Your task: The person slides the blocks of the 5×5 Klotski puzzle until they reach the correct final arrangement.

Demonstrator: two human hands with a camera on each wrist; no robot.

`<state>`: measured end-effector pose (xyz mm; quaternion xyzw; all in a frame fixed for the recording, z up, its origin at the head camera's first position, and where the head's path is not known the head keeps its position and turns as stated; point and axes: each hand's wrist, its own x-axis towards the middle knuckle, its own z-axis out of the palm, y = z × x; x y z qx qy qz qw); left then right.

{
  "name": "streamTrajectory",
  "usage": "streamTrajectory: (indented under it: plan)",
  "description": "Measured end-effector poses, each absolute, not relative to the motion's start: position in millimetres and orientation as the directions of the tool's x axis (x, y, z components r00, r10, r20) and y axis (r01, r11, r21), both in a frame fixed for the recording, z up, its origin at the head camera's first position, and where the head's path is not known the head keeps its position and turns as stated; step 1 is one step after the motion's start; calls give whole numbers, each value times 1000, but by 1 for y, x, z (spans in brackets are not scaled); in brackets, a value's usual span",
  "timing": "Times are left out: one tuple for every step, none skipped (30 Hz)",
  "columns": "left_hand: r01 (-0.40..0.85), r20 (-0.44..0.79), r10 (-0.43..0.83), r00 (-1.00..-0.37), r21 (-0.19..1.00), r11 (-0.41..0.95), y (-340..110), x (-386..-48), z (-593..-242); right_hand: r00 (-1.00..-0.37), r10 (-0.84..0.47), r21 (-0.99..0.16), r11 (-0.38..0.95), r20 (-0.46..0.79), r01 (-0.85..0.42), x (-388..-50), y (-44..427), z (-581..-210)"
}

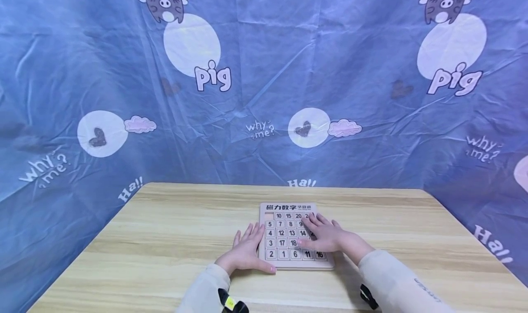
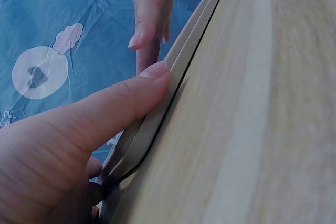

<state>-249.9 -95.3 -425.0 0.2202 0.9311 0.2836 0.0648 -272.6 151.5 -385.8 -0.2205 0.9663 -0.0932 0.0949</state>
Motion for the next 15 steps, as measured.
streamTrajectory:
  plan:
    - [374, 3, 447, -894, 555, 743, -95, -250, -425, -884, -445, -221, 885, -142, -410, -273, 151, -386]
    - [374, 3, 448, -894, 556, 742, -96, -250, -425, -884, -446, -218, 885, -142, -411, -273, 150, -386]
    - [375, 3, 449, -893, 557, 741, -96, -250, -425, -884, -446, -216, 885, -141, -412, -273, 149, -386]
    - [376, 4, 450, -893, 558, 740, -96, -250, -425, -884, -446, -212, 885, -140, -414, -273, 148, -386]
    - [375, 4, 450, -893, 559, 740, -96, -250, -425, -884, -446, -211, 885, -138, -414, -273, 147, -386]
    - [376, 6, 450, -893, 559, 739, -96, -250, -424, -885, -446, -210, 886, -137, -414, -274, 145, -387]
    - [376, 7, 450, -893, 559, 739, -96, -250, -424, -885, -446, -214, 885, -135, -414, -274, 144, -387]
    - [376, 7, 449, -893, 560, 739, -96, -250, -424, -884, -448, -217, 884, -134, -415, -274, 142, -387]
    - [376, 7, 449, -894, 559, 739, -96, -250, -424, -884, -449, -220, 883, -132, -415, -275, 141, -387]
    - [375, 7, 448, -894, 558, 741, -95, -250, -423, -883, -451, -221, 881, -131, -418, -275, 139, -387]
    - [374, 5, 447, -895, 556, 742, -95, -249, -423, -882, -453, -223, 880, -130, -419, -275, 138, -387]
    - [374, 4, 447, -895, 554, 744, -95, -249, -423, -882, -454, -222, 880, -129, -421, -276, 136, -388]
    - [372, 1, 446, -895, 552, 746, -95, -249, -423, -881, -456, -221, 879, -127, -423, -276, 135, -388]
    - [372, 1, 445, -895, 553, 746, -95, -249, -423, -881, -457, -219, 879, -125, -425, -276, 133, -388]
    - [371, -1, 445, -896, 551, 748, -95, -249, -423, -881, -457, -215, 879, -121, -426, -277, 132, -389]
